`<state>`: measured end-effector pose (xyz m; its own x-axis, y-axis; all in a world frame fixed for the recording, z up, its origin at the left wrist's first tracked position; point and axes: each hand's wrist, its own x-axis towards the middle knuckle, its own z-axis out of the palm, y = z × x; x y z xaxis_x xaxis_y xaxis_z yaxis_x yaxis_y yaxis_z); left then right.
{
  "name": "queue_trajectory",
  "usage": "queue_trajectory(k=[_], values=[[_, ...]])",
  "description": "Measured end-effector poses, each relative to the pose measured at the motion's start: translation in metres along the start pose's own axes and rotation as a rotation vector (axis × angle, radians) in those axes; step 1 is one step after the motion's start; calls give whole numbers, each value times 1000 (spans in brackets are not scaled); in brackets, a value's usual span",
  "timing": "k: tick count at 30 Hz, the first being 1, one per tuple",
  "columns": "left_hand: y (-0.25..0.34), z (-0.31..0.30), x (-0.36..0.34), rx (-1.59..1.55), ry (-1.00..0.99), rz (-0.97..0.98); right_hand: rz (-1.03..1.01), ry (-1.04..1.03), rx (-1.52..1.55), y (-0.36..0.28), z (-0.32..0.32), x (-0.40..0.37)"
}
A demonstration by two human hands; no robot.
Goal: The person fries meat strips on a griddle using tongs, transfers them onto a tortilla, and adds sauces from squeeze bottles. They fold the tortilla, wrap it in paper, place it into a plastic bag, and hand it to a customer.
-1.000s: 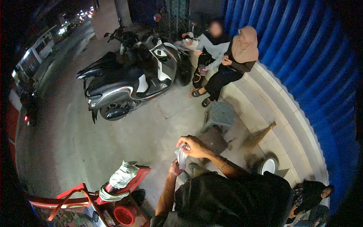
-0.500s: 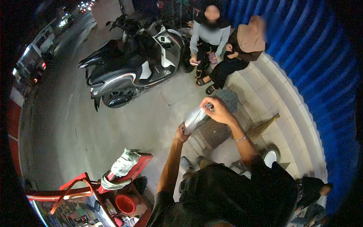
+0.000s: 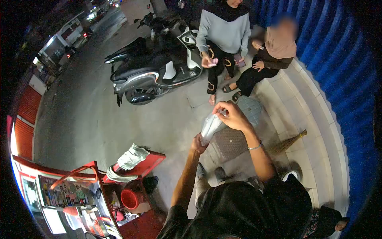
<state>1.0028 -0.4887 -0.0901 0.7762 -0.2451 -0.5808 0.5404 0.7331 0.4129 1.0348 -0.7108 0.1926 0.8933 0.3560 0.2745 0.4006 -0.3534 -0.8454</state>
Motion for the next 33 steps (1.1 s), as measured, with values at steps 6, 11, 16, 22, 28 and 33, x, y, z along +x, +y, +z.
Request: queue_trajectory(k=[6,11,16,22,28,33], values=[[-38,-33,-12,23,-180,39,-61,-75,-11,12,-9,-32],[-57,-52,-21,-51,-26,-17,-33,-116,-5,13,-9,-52],[-67,-53,-36,-48,80,36,-18,-129,-23,21,2,-63],[-67,-76,-13,3,7,15,34,-70,76,17,0,-74],[-64,-45,-4,515,-93,340,48,-46,43,38,-12,-69],[-42,-14,18,1256,-168,713,46,39,-48,27,-34,-55]])
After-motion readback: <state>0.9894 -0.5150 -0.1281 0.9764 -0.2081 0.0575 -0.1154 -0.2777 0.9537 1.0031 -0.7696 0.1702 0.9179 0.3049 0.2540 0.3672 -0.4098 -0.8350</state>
